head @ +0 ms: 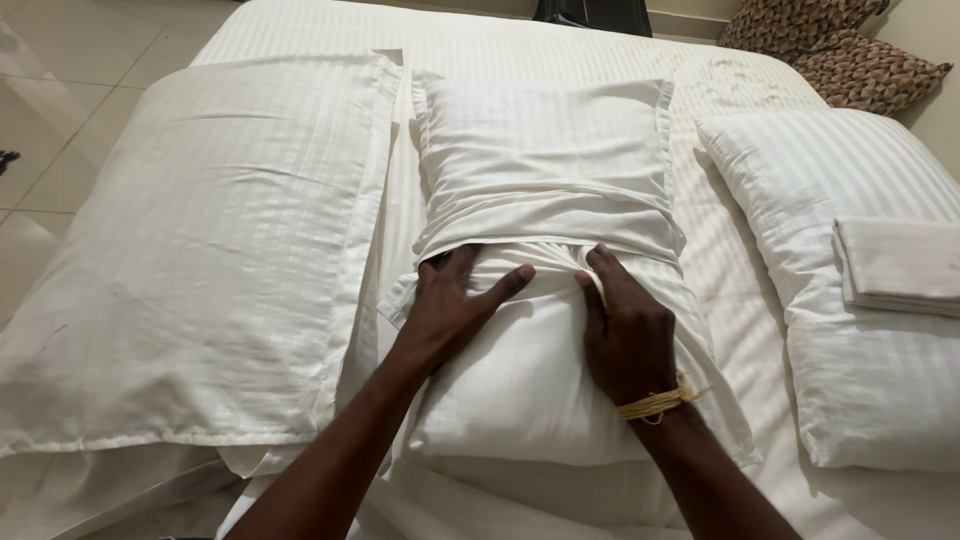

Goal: The person inserts a white pillow into a white pillowcase on a bed. They align the pillow with the case opening, tuck the pillow inside, and smooth the fabric to fit the pillow fully within the case.

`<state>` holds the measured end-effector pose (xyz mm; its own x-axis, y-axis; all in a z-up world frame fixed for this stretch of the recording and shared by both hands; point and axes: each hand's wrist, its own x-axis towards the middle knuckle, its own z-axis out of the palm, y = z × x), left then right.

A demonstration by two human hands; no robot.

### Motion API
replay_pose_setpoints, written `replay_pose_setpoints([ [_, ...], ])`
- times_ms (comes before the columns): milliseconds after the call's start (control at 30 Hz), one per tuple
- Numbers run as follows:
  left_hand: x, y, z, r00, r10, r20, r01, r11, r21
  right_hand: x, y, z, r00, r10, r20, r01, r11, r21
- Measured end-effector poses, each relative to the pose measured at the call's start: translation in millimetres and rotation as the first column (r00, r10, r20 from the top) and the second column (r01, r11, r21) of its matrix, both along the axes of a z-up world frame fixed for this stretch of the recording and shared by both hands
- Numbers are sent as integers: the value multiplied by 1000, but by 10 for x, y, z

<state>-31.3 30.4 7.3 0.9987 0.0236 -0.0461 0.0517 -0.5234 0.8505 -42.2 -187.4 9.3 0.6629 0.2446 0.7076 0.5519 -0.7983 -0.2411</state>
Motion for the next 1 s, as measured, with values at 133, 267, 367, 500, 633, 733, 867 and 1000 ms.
replay_pose_setpoints([
  [133, -61, 18, 163, 1000, 10, -14, -12, 996, -91, -70, 18, 264, 999, 42, -8, -41, 997, 63],
  [267, -58, 0, 172, 986, 54, -158, -76, 988, -137, -87, -21, 346, 987, -24, -159, 33, 998, 51],
  [367, -33, 11, 113, 987, 58, -147, -79, 987, -140, -113, -43, 401, 984, -15, -175, 21, 999, 33],
  [500, 2, 31, -7, 989, 98, -113, -111, 987, -120, -149, -27, 504, 969, -16, -245, 13, 1000, -14],
  [633, 18, 26, -65, 980, 123, -157, -143, 982, -125, -142, -66, 549, 956, 42, -291, -51, 998, -26],
  [733, 46, 30, -150, 985, 118, -129, -132, 985, -109, -138, -82, 560, 952, 65, -298, -95, 992, -86],
  [867, 76, 48, -213, 986, 121, -117, -133, 986, -98, -135, -83, 573, 932, 101, -347, -133, 989, -69],
  [1000, 53, 104, -199, 990, 88, -107, -97, 992, -80, -114, -65, 526, 916, 81, -394, -129, 987, -97],
])
